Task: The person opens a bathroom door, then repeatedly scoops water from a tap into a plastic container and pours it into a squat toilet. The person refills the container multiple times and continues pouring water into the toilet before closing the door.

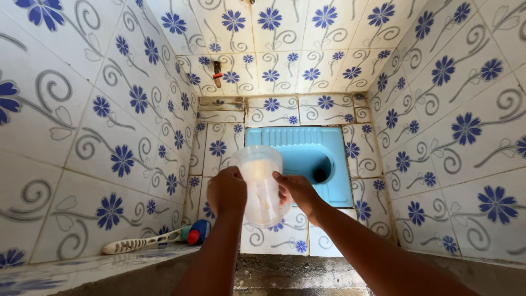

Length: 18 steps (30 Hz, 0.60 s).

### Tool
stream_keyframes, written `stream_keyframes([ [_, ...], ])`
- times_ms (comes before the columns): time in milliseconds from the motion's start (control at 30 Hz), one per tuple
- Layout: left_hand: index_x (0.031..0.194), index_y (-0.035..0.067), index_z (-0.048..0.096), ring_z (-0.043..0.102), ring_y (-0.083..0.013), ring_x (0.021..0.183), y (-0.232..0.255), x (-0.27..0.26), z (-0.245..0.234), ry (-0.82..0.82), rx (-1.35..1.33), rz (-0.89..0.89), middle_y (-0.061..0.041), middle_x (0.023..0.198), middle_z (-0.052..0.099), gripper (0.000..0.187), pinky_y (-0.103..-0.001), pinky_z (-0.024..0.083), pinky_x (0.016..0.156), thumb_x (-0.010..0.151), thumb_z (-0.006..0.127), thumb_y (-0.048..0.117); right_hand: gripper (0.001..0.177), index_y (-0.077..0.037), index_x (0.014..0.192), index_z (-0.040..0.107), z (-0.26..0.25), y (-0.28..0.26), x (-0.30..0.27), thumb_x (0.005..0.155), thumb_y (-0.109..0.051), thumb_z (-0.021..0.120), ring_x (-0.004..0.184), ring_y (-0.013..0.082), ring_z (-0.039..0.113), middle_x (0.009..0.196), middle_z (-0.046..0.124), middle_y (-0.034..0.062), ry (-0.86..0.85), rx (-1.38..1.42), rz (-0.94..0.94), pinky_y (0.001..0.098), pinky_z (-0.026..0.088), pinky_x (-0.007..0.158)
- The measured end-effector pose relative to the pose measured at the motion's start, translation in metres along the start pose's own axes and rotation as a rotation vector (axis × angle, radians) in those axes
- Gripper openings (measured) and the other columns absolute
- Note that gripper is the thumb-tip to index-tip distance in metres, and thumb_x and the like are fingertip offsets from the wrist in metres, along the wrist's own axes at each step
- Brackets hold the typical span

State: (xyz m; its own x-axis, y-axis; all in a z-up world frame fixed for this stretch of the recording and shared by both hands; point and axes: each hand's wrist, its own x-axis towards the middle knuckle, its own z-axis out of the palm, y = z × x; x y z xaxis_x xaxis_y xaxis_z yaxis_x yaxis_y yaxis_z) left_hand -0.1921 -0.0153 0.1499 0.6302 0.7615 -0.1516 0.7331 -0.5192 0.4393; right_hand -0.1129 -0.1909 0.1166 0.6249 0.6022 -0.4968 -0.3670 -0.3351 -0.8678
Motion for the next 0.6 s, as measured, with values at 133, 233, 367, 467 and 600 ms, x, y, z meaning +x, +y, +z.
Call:
stream_keyframes([
  [133,0.075,0.013,0.075,0.071,-0.0266,0.069,-0.010,0.004,0.009,-0.244,-0.115,-0.036,-0.010,0.076,0.075,0.025,-0.042,0.053,0.062,0.086,0.053,0.005,0.060,-0.017,0.065,0.043,-0.002,0.024,-0.002,0.087,-0.067,0.065,0.055,0.0130,0.039,0.058,0.040,-0.0032,0.113,0.019,-0.002,0.0329,0.041,0.065],
  [233,0.089,0.012,0.076,0.075,-0.0172,0.073,-0.023,0.011,0.018,-0.278,-0.350,-0.060,-0.004,0.088,0.078,0.024,-0.035,0.054,0.065,0.085,0.054,0.004,0.059,-0.017,0.062,0.040,-0.017,0.045,-0.006,0.084,-0.063,0.070,0.051,0.0132,0.035,0.056,0.038,-0.0031,0.204,-0.068,-0.040,0.0307,0.035,0.054],
  [367,0.120,0.009,0.061,0.076,-0.0165,0.074,-0.042,0.024,0.029,-0.378,-0.542,-0.363,-0.011,0.097,0.080,0.028,-0.030,0.057,0.059,0.092,0.062,0.010,0.058,-0.017,0.059,0.042,-0.059,0.073,-0.018,0.083,-0.063,0.067,0.048,0.0139,0.036,0.053,0.040,-0.0022,0.304,-0.275,-0.005,0.0322,0.036,0.050],
  [467,0.122,0.006,0.059,0.073,-0.0194,0.073,-0.060,0.031,0.033,-0.401,-0.589,-0.477,-0.011,0.100,0.078,0.027,-0.028,0.057,0.056,0.101,0.057,0.024,0.062,-0.015,0.059,0.038,-0.091,0.091,-0.028,0.085,-0.064,0.067,0.049,0.0157,0.028,0.054,0.033,-0.0008,0.293,-0.404,0.031,0.0348,0.030,0.050],
  [600,0.119,0.008,0.064,0.071,-0.0185,0.070,-0.086,0.035,0.036,-0.438,-0.666,-0.482,-0.012,0.099,0.078,0.027,-0.030,0.053,0.054,0.104,0.048,0.024,0.060,-0.015,0.057,0.044,-0.115,0.100,-0.029,0.083,-0.062,0.070,0.048,0.0135,0.036,0.053,0.038,-0.0017,0.305,-0.406,0.063,0.0336,0.036,0.051],
])
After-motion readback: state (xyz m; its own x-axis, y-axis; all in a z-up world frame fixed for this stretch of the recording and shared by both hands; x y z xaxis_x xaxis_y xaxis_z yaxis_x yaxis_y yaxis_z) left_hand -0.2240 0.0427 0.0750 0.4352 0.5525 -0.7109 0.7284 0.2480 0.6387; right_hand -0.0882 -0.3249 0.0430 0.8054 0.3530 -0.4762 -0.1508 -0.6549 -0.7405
